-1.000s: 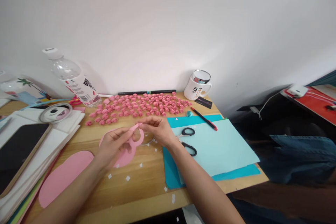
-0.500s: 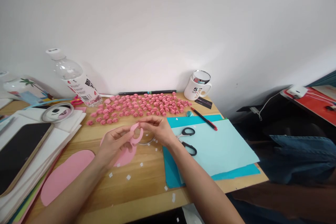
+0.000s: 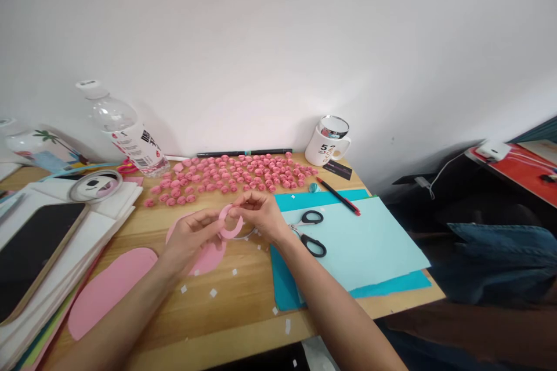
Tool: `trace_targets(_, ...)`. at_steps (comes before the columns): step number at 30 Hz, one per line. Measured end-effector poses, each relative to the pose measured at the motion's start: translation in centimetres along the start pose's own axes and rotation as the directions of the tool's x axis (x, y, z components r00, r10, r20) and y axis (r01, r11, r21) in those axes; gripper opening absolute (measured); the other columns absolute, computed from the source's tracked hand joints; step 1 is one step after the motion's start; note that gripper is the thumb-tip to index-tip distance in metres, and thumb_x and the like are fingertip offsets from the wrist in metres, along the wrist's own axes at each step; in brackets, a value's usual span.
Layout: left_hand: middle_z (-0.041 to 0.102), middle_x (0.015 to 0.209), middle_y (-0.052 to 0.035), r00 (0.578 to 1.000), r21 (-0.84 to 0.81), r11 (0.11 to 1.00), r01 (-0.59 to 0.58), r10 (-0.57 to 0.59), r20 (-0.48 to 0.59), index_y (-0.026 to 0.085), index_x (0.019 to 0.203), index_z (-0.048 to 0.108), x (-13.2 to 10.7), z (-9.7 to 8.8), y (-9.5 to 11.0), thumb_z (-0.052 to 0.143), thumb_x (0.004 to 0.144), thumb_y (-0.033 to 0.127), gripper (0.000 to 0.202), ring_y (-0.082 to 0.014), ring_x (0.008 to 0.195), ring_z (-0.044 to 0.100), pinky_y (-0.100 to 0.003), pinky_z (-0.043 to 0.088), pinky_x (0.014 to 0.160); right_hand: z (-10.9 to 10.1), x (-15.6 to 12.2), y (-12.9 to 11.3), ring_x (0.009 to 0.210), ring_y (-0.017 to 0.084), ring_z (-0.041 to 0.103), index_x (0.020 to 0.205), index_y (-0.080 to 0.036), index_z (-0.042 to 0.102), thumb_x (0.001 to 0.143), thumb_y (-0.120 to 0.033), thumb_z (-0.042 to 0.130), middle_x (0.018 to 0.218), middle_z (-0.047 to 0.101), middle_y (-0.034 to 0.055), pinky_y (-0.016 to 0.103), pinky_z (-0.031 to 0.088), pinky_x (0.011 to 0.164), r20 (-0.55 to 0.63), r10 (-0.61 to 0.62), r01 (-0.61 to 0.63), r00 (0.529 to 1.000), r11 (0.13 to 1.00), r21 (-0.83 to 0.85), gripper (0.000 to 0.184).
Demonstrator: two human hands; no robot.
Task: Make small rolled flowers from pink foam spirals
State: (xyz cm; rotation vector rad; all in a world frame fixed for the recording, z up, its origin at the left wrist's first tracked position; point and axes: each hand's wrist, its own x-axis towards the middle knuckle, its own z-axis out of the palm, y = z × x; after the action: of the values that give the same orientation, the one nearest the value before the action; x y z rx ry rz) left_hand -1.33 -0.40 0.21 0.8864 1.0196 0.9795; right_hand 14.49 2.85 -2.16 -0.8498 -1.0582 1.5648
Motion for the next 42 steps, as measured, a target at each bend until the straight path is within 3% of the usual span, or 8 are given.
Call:
trace_targets(8, 0.066, 0.065, -0.0024, 0.999, -0.002, 0.999, -0.036, 0.036, 0.009, 0.013, 0.087, 0.066, 0.2, -0.1, -0.2, 0.07, 0.066, 0.026, 0.026, -0.0089, 0.049, 0.055, -0.02, 0.044, 0.046, -0.3, -0.1, -0.5, 0.071, 0.012, 0.063, 0.083, -0.018, 0.069, 0.067, -0.026, 0.071, 0.08, 0.07, 0.0027, 0.025, 0.049, 0.069, 0.02, -0.004, 0.006, 1.0, 0.995, -0.098, 0.018)
trace_targets(19, 0.065, 0.063, -0.0019, 0.999, 0.051, 0.998, -0.048, 0.047, 0.019, 0.013, 0.084, 0.065, 0.2, -0.2, -0.6, 0.07, 0.066, 0.028, 0.024, -0.0101, 0.049, 0.055, -0.022, 0.045, 0.047, 0.3, -0.2, -0.6, 0.061, 0.012, 0.061, 0.069, -0.016, 0.063, 0.058, -0.022, 0.077, 0.069, 0.067, 0.0007, 0.024, 0.049, 0.059, 0.037, -0.007, 0.008, 0.999, 1.0, -0.03, 0.018)
trace_targets(23, 0.064, 0.061, -0.0014, 0.999, 0.068, 0.997, -0.046, 0.045, 0.018, 0.013, 0.083, 0.065, 0.0, -0.2, -0.6, 0.07, 0.067, 0.029, 0.023, -0.0098, 0.049, 0.055, -0.022, 0.045, 0.047, 0.3, -0.3, -0.6, 0.066, 0.015, 0.063, 0.069, -0.016, 0.065, 0.057, -0.023, 0.077, 0.075, 0.069, 0.0036, 0.027, 0.05, 0.063, 0.023, -0.015, 0.017, 1.0, 0.997, -0.08, 0.018)
trace_targets(27, 0.064, 0.06, -0.0011, 0.999, 0.073, 0.997, -0.036, 0.037, -0.005, 0.013, 0.08, 0.066, 0.0, 0.0, -0.3, 0.07, 0.066, 0.03, 0.022, -0.0094, 0.047, 0.055, -0.021, 0.045, 0.047, 0.1, -0.3, -0.6, 0.06, 0.014, 0.062, 0.066, -0.015, 0.064, 0.057, -0.023, 0.077, 0.066, 0.068, 0.0029, 0.026, 0.049, 0.056, 0.033, -0.011, 0.015, 0.999, 0.993, -0.115, 0.017)
trace_targets(35, 0.063, 0.054, -0.0004, 0.997, 0.08, 0.995, -0.057, 0.06, -0.042, 0.012, 0.08, 0.067, 0.1, 0.0, 0.1, 0.071, 0.065, 0.028, 0.023, -0.0091, 0.046, 0.054, -0.021, 0.046, 0.047, -0.2, -0.3, -1.4, 0.069, 0.014, 0.064, 0.079, -0.016, 0.07, 0.064, -0.023, 0.073, 0.078, 0.07, 0.0043, 0.027, 0.05, 0.067, 0.06, -0.005, 0.016, 0.998, 0.982, -0.186, 0.017)
trace_targets(42, 0.065, 0.058, -0.002, 0.997, 0.106, 0.993, -0.05, 0.055, -0.046, 0.012, 0.081, 0.067, 0.0, 0.1, 0.0, 0.07, 0.065, 0.028, 0.022, -0.0095, 0.046, 0.054, -0.022, 0.046, 0.048, 0.1, -0.4, -0.9, 0.06, 0.011, 0.061, 0.071, -0.015, 0.065, 0.06, -0.022, 0.076, 0.067, 0.067, 0.0012, 0.023, 0.049, 0.058, 0.107, -0.015, 0.033, 0.994, 0.985, -0.167, 0.017)
